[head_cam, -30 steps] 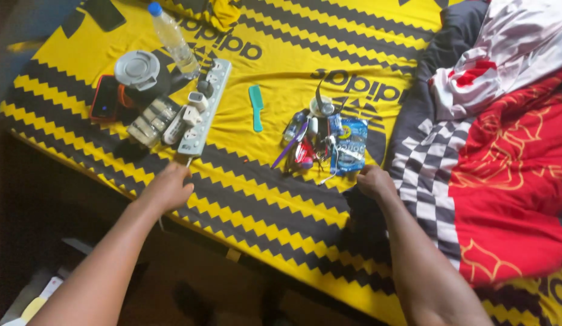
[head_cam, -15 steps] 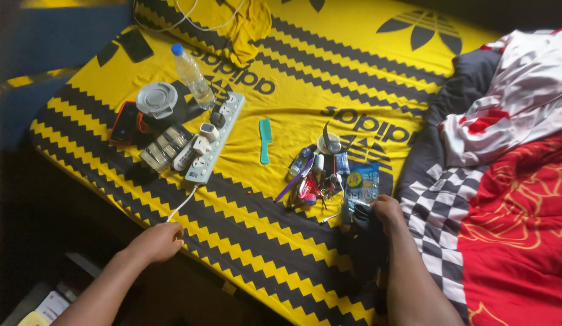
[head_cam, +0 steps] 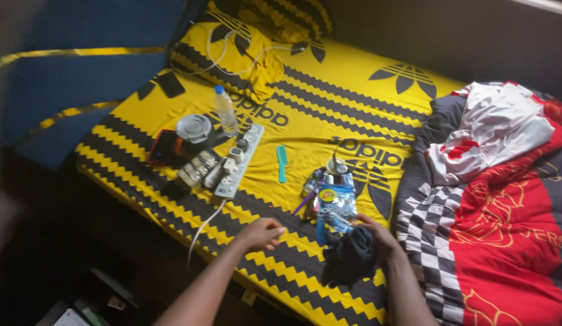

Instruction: Organizing various personal items from a bed into a nightstand drawer.

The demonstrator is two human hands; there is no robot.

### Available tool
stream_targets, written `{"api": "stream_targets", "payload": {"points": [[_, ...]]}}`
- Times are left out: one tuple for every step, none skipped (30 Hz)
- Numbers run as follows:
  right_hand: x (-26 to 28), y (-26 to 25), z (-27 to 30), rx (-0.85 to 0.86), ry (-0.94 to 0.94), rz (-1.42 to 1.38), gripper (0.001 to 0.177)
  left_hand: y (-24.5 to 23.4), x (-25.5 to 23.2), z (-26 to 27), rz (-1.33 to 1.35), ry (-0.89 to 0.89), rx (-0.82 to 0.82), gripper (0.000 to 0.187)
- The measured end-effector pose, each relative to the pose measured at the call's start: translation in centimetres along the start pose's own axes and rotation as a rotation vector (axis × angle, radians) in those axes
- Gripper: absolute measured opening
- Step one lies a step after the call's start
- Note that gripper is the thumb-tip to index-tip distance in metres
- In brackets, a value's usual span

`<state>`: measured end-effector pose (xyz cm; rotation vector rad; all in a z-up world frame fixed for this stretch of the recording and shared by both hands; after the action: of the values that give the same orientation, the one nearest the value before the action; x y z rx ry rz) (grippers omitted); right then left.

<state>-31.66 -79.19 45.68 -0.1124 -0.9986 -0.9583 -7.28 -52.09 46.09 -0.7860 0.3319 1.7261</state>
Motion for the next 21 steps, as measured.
{"api": "stream_targets", "payload": {"points": [[-1.3,1.5,-0.4,0.008,-0.006,0.002,0.049,0.0,-1.4,1.9,0.001,0.005,-0.009,0.035],[-2.6,3.1,-0.8,0.113,-0.033,-0.015,0.049,0.1,-2.8,3.8,0.147,0.013,0.034,0.037],[-3.8,4.7,-1.2,0.216,-0.063,-0.033,0.050,0.2,-4.3,5.7,0.290,0.025,0.080,0.039],[-3.4,7.9,0.5,0.221,-0.071,-0.031,0.050,-0.3,-4.0,6.1,0.288,0.033,0.075,0.039],[-3.0,10.9,2.2,0.149,-0.056,0.011,0.046,-0.7,-3.8,6.4,0.348,0.063,0.080,0.041],[-2.7,13.9,3.9,0.076,-0.042,0.051,0.042,-1.1,-3.6,6.8,0.407,0.094,0.086,0.042],[-3.0,15.2,4.4,0.079,-0.052,0.053,0.042,-2.0,-2.4,6.1,0.404,0.105,0.084,0.042],[-3.4,16.7,4.9,0.175,-0.086,0.091,0.033,-3.2,-1.2,5.4,0.490,0.169,0.052,0.040],[-3.7,18.2,5.4,0.270,-0.119,0.131,0.027,-4.2,0.0,4.7,0.577,0.233,0.021,0.039],[-4.0,19.5,6.0,0.272,-0.129,0.135,0.027,-5.2,0.5,5.4,0.576,0.245,0.020,0.039],[-4.3,20.9,6.5,0.240,-0.116,0.115,0.026,-6.5,1.3,6.2,0.595,0.207,-0.049,0.038],[-4.6,22.4,7.0,0.209,-0.104,0.095,0.025,-7.9,2.1,7.0,0.614,0.170,-0.119,0.040],[-5.3,23.8,7.3,0.217,-0.108,0.099,0.025,-8.6,3.8,6.8,0.617,0.176,-0.126,0.040],[-5.9,25.2,7.6,0.244,-0.109,0.146,0.024,-9.4,5.4,6.7,0.627,0.254,-0.119,0.037],[-6.4,26.6,7.9,0.273,-0.108,0.192,0.023,-10.1,6.9,6.5,0.637,0.330,-0.113,0.034],[-7.4,27.9,7.9,0.282,-0.110,0.197,0.023,-10.8,7.8,7.0,0.641,0.334,-0.122,0.034],[-8.5,29.1,7.8,0.270,-0.122,0.180,0.020,-11.4,9.0,7.4,0.568,0.321,-0.206,0.032],[-9.7,30.2,7.7,0.259,-0.133,0.162,0.017,-12.0,10.1,7.7,0.494,0.306,-0.289,0.032],[-10.5,31.2,8.1,0.265,-0.125,0.161,0.017,-12.7,10.2,10.3,0.496,0.298,-0.296,0.032],[-11.2,32.1,8.4,0.252,-0.139,0.163,0.016,-13.1,10.2,12.6,0.554,0.269,-0.229,0.029],[-11.9,32.7,8.7,0.232,-0.153,0.163,0.016,-13.4,10.2,14.8,0.609,0.238,-0.155,0.027]]}}
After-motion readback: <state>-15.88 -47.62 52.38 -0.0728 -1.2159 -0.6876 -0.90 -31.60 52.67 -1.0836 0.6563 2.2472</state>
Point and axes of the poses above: each hand's wrist, its own z-axis away from the middle knuckle, its own y-axis out of the palm, x = y × z, the point moved 2 cm from there along -z, towards the middle knuckle, and after that the axes turned 9 degrees about -y, right-handed, at the moved point
